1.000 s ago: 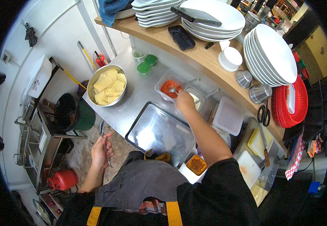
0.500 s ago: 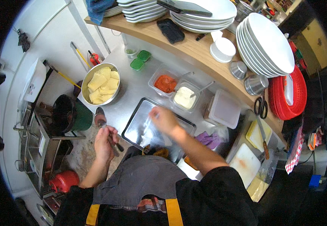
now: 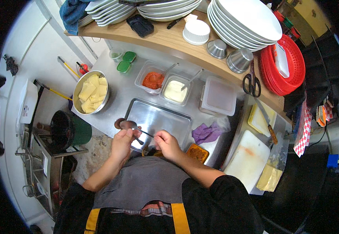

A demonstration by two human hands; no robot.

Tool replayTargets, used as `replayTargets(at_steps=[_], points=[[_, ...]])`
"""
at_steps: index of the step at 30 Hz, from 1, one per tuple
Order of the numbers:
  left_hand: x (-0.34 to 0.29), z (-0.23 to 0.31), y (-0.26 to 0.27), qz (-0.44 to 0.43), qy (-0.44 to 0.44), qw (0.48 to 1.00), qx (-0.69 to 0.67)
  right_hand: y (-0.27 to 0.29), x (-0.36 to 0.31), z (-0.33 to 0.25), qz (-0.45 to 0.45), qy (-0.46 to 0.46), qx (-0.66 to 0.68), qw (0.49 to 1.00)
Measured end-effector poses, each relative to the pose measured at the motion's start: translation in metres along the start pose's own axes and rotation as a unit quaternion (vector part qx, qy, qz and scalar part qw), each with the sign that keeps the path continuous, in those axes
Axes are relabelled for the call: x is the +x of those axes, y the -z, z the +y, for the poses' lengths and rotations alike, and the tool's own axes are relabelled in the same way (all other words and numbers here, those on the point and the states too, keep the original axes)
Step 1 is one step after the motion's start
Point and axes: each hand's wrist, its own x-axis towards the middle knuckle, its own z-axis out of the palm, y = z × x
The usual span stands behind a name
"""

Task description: The person places thin crepes into a rectangular metal tray, then spoons an orange sauce and red sauce onto the crepes. The person handles the crepes and sauces by hand and with a spoon in a commercial kitchen.

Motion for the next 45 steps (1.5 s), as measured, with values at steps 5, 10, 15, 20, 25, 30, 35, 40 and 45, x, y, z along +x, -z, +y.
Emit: replayTargets(at_steps=[5,10,15,20,25,30,35,40,45], points=[[-0.018,0.002,0.028,0.022,-0.003,1.000,-0.009,0.032,0.015,0.020,0.194,0.229,-0.209,0.930],[-0.042,0.011,0.063,0.114,-0.017,0.992,0.057,0.089,0.078,0.014,0.361,0.198,-0.400,0.819],[-0.067,0.008,0.089,0.098,0.050,0.988,0.109,0.112,0.142,-0.017,0.311,0.073,-0.517,0.794],[-0.055,-0.022,0.111,0.049,0.127,0.964,0.228,0.113,0.159,-0.048,0.204,0.038,-0.575,0.792],[-0.022,-0.077,0.139,0.062,0.051,0.825,0.559,0.116,0.070,-0.008,0.259,0.184,-0.516,0.795],[0.011,-0.132,0.177,0.185,0.085,0.777,0.596,0.126,-0.055,0.093,0.359,0.025,-0.577,0.733],[0.059,-0.161,0.219,0.194,0.058,0.777,0.597,0.161,-0.095,0.195,0.428,-0.099,-0.362,0.822],[0.084,-0.161,0.242,0.241,0.079,0.787,0.563,0.179,-0.097,0.247,0.335,-0.043,-0.223,0.914],[0.099,-0.164,0.284,0.264,0.073,0.775,0.570,0.154,-0.084,0.229,0.372,-0.107,0.264,0.883]])
